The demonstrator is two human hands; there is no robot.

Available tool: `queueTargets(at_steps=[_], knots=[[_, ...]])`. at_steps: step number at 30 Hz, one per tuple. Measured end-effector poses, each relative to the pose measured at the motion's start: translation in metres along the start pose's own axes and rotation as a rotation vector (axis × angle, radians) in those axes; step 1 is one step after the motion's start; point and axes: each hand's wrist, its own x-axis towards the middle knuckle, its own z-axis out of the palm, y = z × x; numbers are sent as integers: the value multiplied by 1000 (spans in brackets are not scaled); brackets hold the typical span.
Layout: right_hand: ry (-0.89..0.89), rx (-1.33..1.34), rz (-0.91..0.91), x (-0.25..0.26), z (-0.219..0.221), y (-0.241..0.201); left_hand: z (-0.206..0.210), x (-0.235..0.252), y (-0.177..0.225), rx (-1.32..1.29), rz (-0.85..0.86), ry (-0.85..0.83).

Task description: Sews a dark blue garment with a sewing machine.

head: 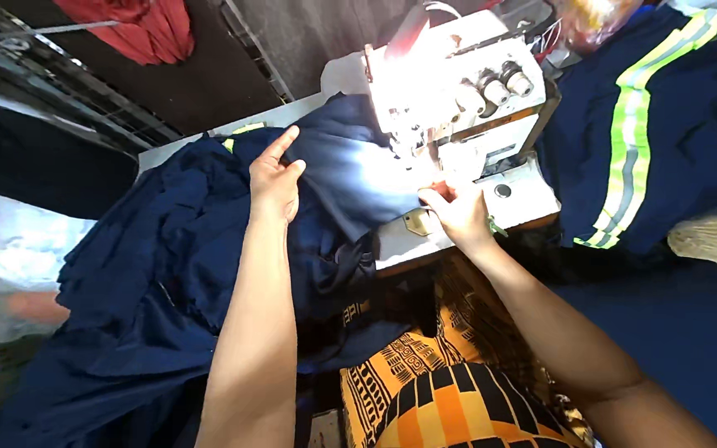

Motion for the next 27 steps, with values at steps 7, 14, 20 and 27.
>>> queueTargets(at_steps=[7,14,20,27], knots=[[-85,-318,-53,15,-9,-15,-18,44,-5,538,-60,31],[-373,-330,-555,-25,-4,-7,-25,-144,48,993,-169,-617],[14,-115,278,-27,-79,35,44,-224,55,283,283,-772],[-14,1081,202,-42,-157,-64,58,-192,1,849,304,-315]])
